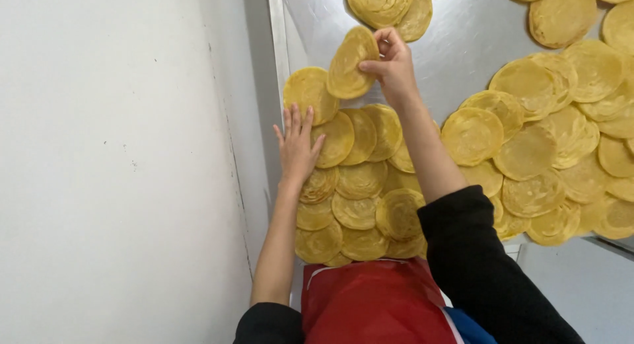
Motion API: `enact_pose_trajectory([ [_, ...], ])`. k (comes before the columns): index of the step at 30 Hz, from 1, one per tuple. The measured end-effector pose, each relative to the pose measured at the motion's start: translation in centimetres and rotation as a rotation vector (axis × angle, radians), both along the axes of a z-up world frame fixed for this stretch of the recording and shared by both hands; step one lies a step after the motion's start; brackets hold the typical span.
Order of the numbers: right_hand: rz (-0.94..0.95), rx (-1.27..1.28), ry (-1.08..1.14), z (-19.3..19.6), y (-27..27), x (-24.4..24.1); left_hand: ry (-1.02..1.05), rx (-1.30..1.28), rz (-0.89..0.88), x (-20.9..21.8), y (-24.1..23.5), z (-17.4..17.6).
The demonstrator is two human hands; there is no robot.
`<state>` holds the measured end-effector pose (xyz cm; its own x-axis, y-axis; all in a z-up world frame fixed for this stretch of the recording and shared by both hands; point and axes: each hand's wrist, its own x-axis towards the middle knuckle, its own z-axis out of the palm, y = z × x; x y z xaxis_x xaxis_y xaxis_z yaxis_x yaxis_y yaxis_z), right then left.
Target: Arranging thin circular flatbreads from a large wicker basket onto a metal counter.
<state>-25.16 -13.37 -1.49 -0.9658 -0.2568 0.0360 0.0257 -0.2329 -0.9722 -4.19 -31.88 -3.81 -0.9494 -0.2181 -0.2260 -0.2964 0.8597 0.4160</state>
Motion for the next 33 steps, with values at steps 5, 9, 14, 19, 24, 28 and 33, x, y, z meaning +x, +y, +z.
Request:
enact_pose_trajectory([
  [5,0.325,0.545,-0.031,1.0,3.2,-1.2,-0.039,-0.012,0.013,-0.1,0.2,0.7],
  [9,-0.139,0.856,0.331,-6.4,3.0,-9.2,-0.028,-0.027,0.022,0.1,0.4,0.5],
  [14,-0.400,1.316,0.401,-5.9,-0.7,-13.7,0.029,-0.019,0.012,0.1,0.3,0.0],
  [19,-0.243,1.258,0.053,-2.8,0.8,-13.8,0.065,-0.028,-0.007,0.4,0.4,-0.2],
  [24,-0.268,1.207,-0.091,-3.1,1.5,-14.3,0.117,-0.058,-0.017,0.6,0.5,-0.9],
  [28,-0.187,0.959,-0.150,-5.5,1.9,-15.1,0.121,-0.035,-0.003,0.6,0.7,-0.4],
  [33,-0.128,0.816,0.302,0.6,2.6,-8.0,0.102,-0.016,0.009,0.5,0.6,-0.2],
])
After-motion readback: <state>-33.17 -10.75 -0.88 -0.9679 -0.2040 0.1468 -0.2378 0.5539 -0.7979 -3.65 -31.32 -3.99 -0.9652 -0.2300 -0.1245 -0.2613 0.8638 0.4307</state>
